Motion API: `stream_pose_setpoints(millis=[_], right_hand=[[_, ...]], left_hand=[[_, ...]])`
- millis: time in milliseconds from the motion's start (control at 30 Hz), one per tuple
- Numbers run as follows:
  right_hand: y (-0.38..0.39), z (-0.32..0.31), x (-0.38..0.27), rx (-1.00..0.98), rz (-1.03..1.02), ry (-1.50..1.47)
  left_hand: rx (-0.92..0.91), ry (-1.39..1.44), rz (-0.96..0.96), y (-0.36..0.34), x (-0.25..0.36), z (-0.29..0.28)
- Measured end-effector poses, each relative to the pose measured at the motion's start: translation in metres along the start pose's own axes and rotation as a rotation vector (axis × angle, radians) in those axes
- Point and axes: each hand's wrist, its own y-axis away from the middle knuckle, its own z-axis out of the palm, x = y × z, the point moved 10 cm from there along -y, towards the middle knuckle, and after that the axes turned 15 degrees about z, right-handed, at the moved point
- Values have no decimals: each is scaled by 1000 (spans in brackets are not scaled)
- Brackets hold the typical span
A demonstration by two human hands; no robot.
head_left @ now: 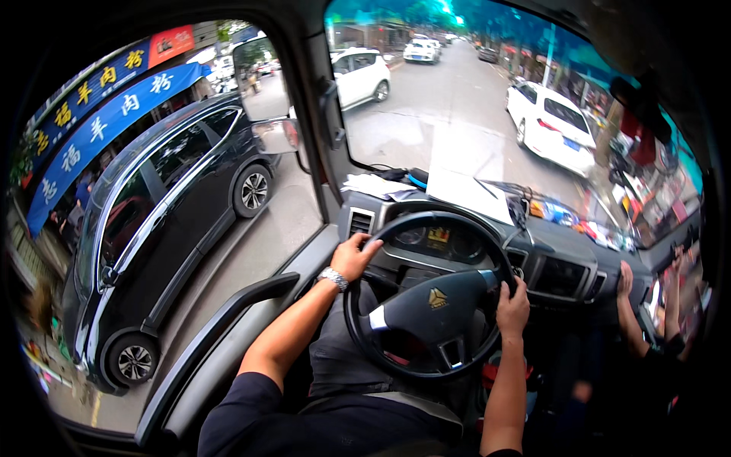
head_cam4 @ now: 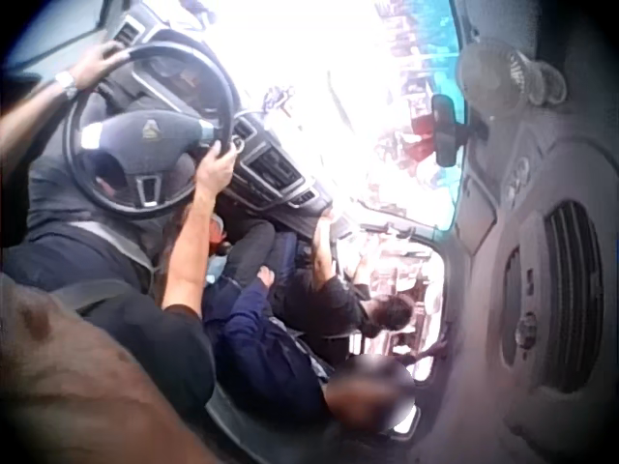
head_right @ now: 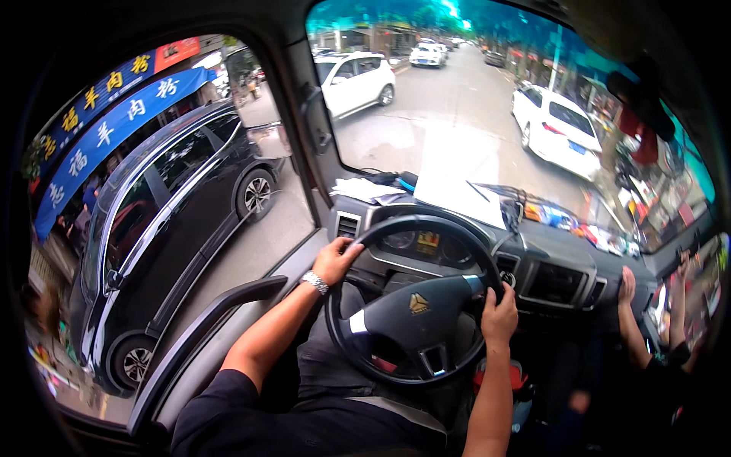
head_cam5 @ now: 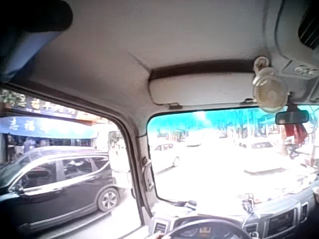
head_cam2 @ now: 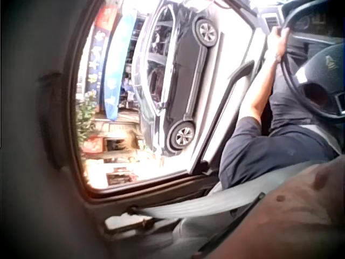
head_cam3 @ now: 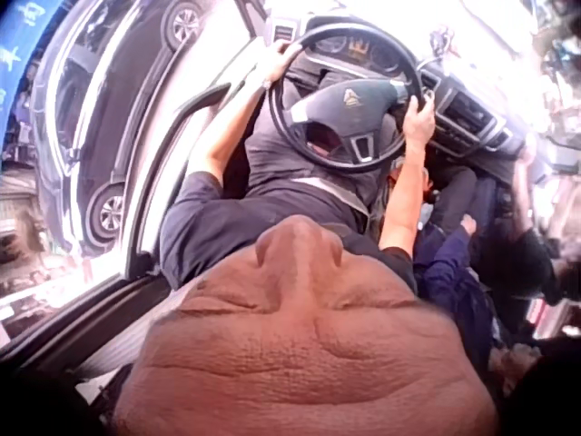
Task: The person drives a truck along a busy street, steering the wheel and shifting gears while navigating through traffic and pedestrians.
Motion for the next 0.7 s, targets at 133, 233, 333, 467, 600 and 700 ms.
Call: stream_pose_setpoints(millis=[133,233,333,467,600,700], right_hand=[[9,-1,1,21,0,33],[18,-4,4,52,-12,70],[23,3,10,27,7,104],[25,11,7,68,-32,153],[39,9,-6,57,5,168],[43,10,-8,48,1,149]], left_hand=[[-83,-47,-47,11,10,-9],[-37,-36,19,31,9,-9],[-21,-3,24,51,9,-16],[18,34,47,63,-1,-21],[33,63,55,64,-6,-30],[35,84,52,60,-9,-36]])
